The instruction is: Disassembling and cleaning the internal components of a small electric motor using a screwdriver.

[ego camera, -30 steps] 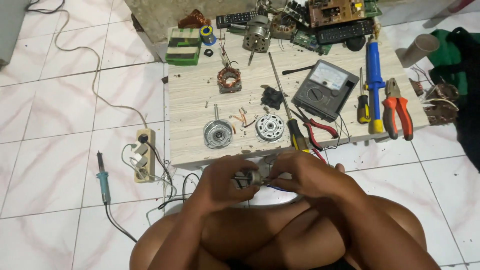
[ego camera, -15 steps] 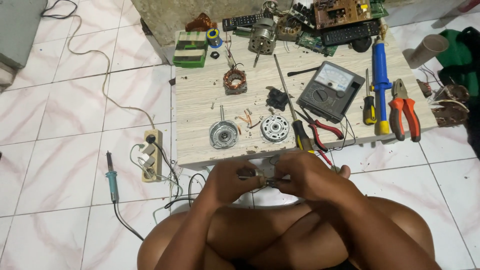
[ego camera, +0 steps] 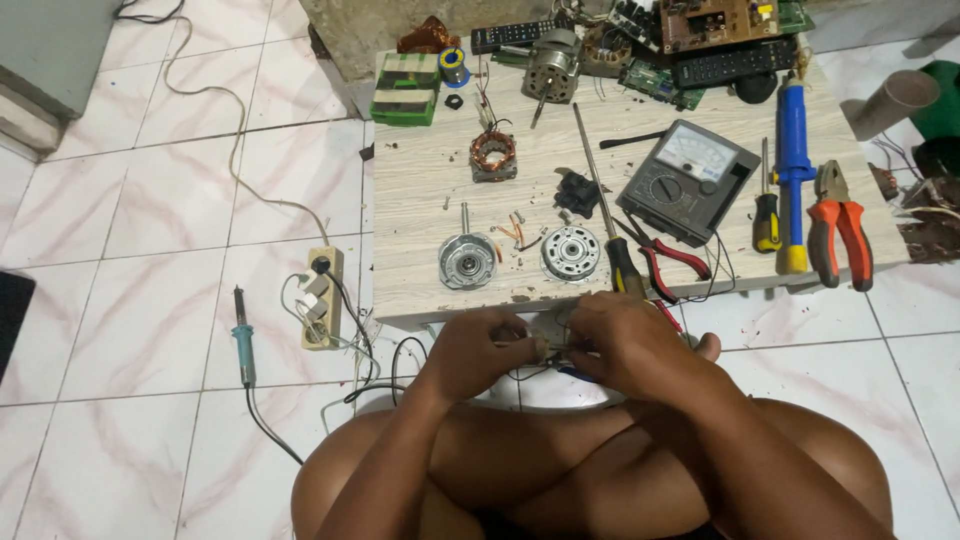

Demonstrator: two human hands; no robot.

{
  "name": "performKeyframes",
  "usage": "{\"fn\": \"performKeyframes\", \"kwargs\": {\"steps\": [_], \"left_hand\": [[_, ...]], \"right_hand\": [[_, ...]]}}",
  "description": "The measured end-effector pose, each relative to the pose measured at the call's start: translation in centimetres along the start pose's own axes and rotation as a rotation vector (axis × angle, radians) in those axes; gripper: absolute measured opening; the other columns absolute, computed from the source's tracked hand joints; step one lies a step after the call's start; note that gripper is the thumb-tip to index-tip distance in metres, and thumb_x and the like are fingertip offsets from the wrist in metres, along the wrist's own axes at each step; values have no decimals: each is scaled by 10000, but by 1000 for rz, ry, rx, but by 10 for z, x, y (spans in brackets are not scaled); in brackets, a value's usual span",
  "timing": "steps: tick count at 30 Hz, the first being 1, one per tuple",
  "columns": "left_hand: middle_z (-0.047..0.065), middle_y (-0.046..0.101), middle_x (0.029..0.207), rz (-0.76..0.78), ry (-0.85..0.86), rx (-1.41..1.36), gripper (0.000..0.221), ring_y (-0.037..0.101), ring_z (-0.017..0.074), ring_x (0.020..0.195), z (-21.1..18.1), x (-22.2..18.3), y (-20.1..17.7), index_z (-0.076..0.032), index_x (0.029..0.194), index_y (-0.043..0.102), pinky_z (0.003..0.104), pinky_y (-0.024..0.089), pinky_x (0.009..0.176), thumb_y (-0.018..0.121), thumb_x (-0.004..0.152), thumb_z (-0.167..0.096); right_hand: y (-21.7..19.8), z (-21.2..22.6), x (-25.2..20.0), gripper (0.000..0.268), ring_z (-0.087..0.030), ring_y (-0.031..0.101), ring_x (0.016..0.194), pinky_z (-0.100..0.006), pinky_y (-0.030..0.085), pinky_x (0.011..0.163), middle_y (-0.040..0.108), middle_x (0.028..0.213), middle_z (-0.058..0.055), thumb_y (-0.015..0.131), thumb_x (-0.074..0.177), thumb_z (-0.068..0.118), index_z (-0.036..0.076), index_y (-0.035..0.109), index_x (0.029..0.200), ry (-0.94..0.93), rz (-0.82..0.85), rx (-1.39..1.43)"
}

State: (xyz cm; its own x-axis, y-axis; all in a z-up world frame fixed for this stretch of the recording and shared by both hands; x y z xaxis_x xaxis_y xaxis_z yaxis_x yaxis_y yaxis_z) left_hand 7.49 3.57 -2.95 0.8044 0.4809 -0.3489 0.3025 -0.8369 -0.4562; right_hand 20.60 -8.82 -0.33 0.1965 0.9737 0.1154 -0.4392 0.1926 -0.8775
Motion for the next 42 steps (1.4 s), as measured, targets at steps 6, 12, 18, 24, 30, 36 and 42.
{"fn": "performKeyframes", "kwargs": {"steps": [6,12,18,24,30,36,42], "left_hand": [[215,778,976,-14,80,57,610,755,403,1025,-11,-7,-3,-60,1122,764,488,612,864,761,743,-538],[9,774,816,-38,374,257,408,696,184,677,-16,-7,1,-113,947,780,328,555,670,772,718,-450],[-7,769,967,104,270,286,601,718,187,770,-14,-9,10,-170,1122,765,313,543,715,694,667,-557],[10,797,1026,127,176,309,613,753,199,924,-16,-11,8,-198,1111,787,340,547,850,679,650,-587],[14,756,864,125,99,378,567,695,221,812,-14,-9,5,-174,937,783,363,530,776,611,659,-638],[56,759,803,94,83,299,509,669,220,717,-17,-6,2,-122,965,811,344,531,692,647,689,-517],[25,764,806,88,89,293,485,665,182,659,-11,-3,1,-150,1005,800,327,528,642,698,734,-540]], "right_hand": [[-9,15,-8,269,-491,661,930,-567,530,797,732,855,-224,722,855,335,73,739,914,16,178,214],[22,-9,-11,238,-191,769,892,-327,590,832,812,1041,64,658,840,249,197,799,1025,83,340,205],[40,-30,-16,254,-100,801,837,-257,623,795,834,1044,162,709,850,469,303,843,989,334,587,-17],[40,-32,-17,193,-98,771,727,-256,590,727,860,958,157,835,782,410,269,847,913,430,592,-60],[38,-27,-16,173,-179,721,752,-317,566,740,797,857,60,836,718,354,207,777,784,294,403,66],[36,-22,-10,187,-204,691,827,-345,549,777,735,870,36,826,664,240,180,698,786,203,324,-27],[24,-16,-10,207,-210,708,777,-368,546,750,769,905,36,800,764,375,232,726,894,290,349,-14]]}}
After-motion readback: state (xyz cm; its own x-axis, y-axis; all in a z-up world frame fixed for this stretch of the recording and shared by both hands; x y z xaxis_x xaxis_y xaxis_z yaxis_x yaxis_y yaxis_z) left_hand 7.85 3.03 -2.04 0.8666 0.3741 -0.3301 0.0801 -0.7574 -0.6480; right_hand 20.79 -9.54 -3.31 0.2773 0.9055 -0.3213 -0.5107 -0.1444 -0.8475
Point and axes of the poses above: each hand's wrist, its own x-axis towards the middle knuckle, its own y-axis out of the palm, z = x × y, the point moved 8 cm from there along x, towards the middle knuckle
